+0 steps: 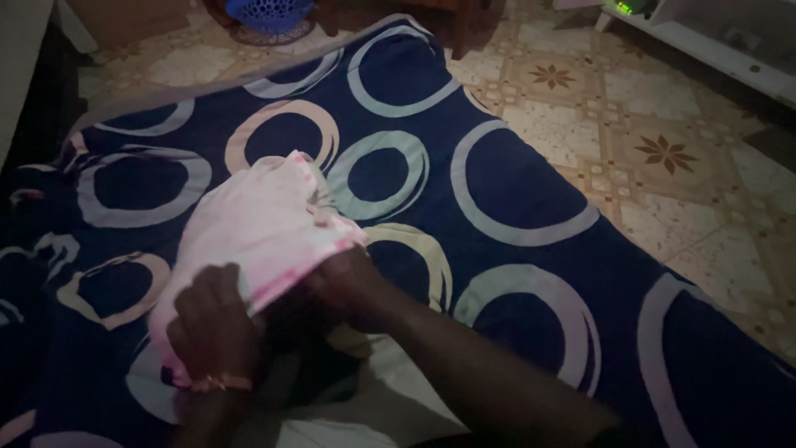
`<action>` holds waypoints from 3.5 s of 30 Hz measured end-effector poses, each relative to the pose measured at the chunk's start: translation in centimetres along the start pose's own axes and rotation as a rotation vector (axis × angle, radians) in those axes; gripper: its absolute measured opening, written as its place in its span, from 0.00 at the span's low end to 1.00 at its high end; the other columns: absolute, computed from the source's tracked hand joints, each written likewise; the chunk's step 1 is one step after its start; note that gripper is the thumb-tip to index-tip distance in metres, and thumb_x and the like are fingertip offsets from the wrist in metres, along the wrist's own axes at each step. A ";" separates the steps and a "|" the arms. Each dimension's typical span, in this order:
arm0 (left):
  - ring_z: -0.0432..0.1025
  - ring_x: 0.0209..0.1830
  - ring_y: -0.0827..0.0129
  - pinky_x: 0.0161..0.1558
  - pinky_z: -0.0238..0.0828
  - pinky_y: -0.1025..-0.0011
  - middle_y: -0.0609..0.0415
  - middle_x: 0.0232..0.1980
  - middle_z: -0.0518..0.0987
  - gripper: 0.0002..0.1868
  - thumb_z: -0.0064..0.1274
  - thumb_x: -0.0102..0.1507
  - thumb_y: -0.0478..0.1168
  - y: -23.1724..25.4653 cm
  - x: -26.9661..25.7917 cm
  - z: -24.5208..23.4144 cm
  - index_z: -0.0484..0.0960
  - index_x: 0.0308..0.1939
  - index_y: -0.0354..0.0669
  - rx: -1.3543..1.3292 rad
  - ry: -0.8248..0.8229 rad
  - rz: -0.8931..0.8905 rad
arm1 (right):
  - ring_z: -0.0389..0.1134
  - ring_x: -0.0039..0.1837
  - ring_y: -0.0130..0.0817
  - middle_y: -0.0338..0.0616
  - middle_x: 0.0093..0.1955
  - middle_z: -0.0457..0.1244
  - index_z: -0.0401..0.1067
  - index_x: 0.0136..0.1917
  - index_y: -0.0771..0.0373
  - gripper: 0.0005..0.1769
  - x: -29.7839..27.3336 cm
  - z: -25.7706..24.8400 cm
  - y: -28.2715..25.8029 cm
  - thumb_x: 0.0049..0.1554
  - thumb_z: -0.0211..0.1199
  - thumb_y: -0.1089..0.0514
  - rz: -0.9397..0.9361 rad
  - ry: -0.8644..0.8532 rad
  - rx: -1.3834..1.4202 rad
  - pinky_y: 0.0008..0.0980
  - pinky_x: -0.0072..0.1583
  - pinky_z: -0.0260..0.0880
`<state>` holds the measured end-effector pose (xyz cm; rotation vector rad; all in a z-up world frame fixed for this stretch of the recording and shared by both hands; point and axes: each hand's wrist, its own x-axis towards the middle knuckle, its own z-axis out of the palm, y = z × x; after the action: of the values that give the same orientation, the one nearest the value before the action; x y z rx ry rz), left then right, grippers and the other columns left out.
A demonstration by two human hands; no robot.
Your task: The person puts a patterned pillowcase onto a pillow by hand and then smooths it down on a bed.
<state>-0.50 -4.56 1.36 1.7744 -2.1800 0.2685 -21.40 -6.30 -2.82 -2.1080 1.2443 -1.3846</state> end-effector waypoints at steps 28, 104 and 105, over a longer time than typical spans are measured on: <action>0.78 0.45 0.37 0.46 0.75 0.48 0.35 0.44 0.83 0.12 0.57 0.59 0.37 -2.7 4.9 -1.5 0.85 0.47 0.48 -0.282 0.043 -0.239 | 0.68 0.61 0.46 0.47 0.58 0.68 0.75 0.60 0.58 0.27 3.4 5.8 -1.6 0.51 0.62 0.43 -0.184 -0.270 -0.664 0.48 0.60 0.66; 0.72 0.49 0.39 0.50 0.68 0.47 0.35 0.45 0.77 0.09 0.55 0.59 0.33 -9.3 6.9 5.6 0.76 0.43 0.36 -0.405 0.333 -0.134 | 0.53 0.74 0.60 0.59 0.73 0.54 0.58 0.77 0.58 0.44 3.7 -7.4 -0.6 0.51 0.70 0.51 -0.367 0.037 -0.667 0.54 0.72 0.57; 0.72 0.49 0.39 0.50 0.68 0.47 0.35 0.45 0.77 0.09 0.55 0.59 0.33 -9.4 7.2 5.7 0.76 0.43 0.36 -0.408 0.334 -0.129 | 0.53 0.74 0.60 0.59 0.73 0.54 0.58 0.77 0.58 0.44 3.7 -7.7 -0.8 0.51 0.70 0.51 -0.366 0.040 -0.672 0.54 0.72 0.57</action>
<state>6.72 -15.07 -1.87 1.5082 -1.7322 0.0736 -27.06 -7.44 3.48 -2.8906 1.5563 -1.2563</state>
